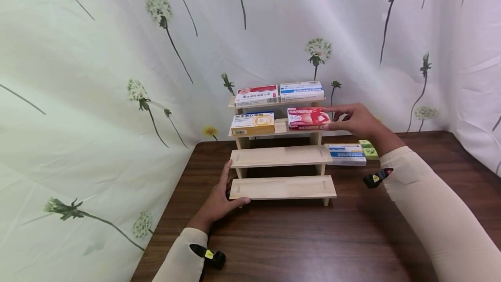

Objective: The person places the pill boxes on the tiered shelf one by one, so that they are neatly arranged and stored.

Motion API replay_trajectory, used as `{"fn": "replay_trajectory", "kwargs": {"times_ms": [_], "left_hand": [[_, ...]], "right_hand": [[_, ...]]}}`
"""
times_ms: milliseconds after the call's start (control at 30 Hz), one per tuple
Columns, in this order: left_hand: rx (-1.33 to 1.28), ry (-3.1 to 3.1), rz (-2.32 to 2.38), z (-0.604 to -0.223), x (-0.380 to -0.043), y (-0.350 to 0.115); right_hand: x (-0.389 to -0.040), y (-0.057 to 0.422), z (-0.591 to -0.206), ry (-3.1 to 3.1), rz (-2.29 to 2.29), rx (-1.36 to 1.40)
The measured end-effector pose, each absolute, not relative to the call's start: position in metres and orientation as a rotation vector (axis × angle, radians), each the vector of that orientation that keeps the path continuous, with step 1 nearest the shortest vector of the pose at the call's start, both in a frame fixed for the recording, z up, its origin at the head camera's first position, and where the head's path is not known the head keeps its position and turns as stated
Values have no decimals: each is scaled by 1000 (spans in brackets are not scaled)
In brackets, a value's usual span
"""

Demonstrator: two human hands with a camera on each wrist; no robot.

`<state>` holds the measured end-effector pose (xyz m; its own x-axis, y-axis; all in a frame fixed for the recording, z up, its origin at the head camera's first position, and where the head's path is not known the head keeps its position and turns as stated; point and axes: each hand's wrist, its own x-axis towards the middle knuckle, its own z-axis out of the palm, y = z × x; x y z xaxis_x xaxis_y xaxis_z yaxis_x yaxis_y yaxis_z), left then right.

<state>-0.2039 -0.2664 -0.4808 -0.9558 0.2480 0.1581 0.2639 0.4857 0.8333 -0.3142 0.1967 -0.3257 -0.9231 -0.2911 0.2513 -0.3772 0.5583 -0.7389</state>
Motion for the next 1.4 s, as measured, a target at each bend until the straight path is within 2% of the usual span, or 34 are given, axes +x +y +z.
{"fn": "replay_trajectory", "kwargs": {"times_ms": [1400], "left_hand": [[-439,-2709,-1518,-479,-204,-266]], "right_hand": [[-313,175,-330,-2808,1326,468]]}}
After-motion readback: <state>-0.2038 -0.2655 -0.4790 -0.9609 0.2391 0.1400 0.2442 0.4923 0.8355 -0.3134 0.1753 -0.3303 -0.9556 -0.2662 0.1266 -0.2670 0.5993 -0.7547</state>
